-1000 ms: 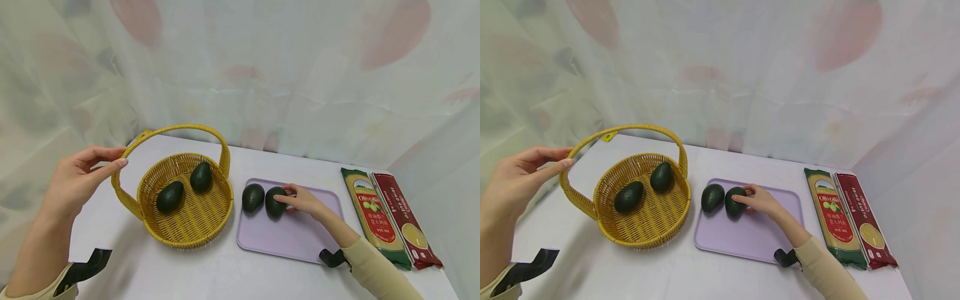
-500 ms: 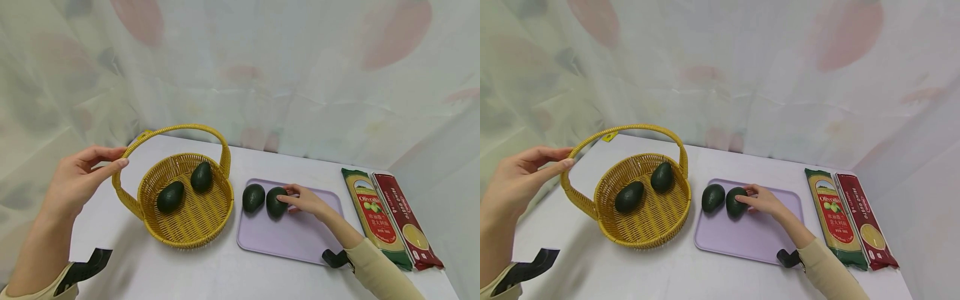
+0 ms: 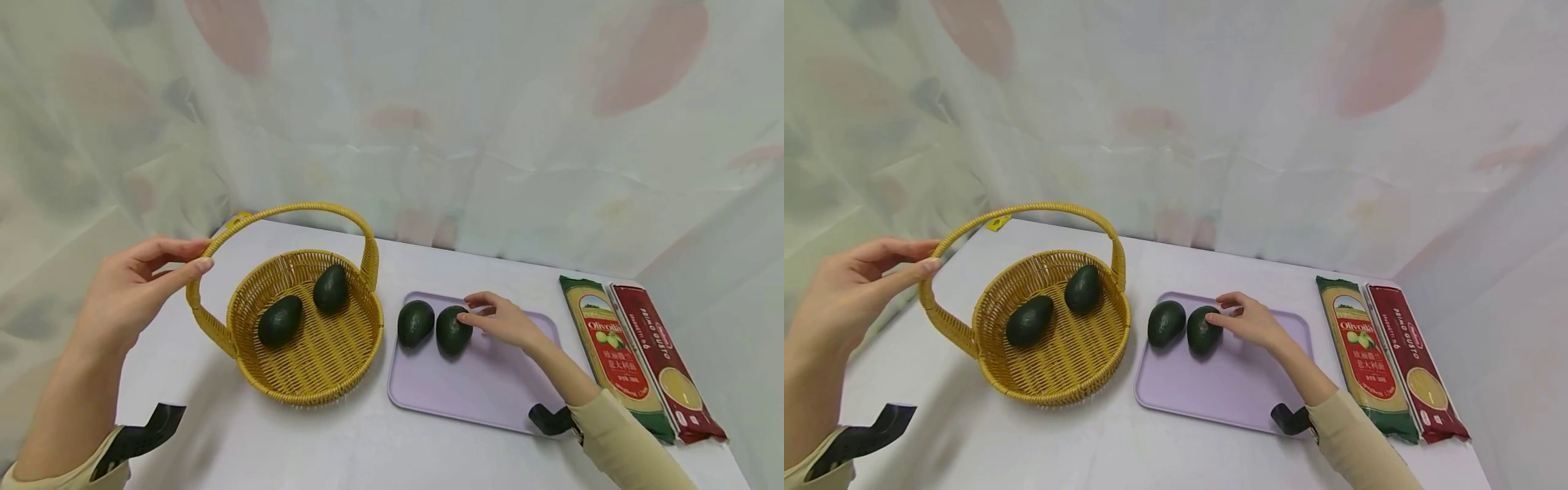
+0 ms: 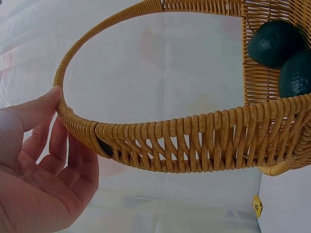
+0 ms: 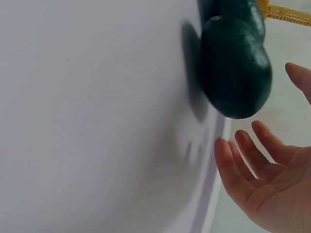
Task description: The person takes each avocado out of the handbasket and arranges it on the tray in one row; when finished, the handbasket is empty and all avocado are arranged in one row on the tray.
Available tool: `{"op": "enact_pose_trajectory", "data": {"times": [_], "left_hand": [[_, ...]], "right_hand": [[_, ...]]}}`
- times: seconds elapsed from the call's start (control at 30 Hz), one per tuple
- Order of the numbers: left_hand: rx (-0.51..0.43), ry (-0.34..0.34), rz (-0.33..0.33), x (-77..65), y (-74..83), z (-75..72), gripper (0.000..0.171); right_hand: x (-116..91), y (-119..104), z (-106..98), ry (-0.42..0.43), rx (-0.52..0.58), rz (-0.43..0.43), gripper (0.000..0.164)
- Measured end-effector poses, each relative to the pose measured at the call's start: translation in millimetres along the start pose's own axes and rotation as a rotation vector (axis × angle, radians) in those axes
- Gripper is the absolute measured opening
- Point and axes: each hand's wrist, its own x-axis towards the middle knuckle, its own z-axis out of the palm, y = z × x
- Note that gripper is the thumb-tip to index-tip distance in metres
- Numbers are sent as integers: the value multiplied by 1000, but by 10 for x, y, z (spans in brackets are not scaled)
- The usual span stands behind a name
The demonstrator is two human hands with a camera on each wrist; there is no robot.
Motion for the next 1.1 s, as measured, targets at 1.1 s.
{"op": "enact_pose_trajectory", "data": {"times": [1.1], "left_hand": [[-20, 12, 13, -3, 10, 17, 17]], "right_hand": [[193, -1050, 333, -162, 101, -325, 48]]}}
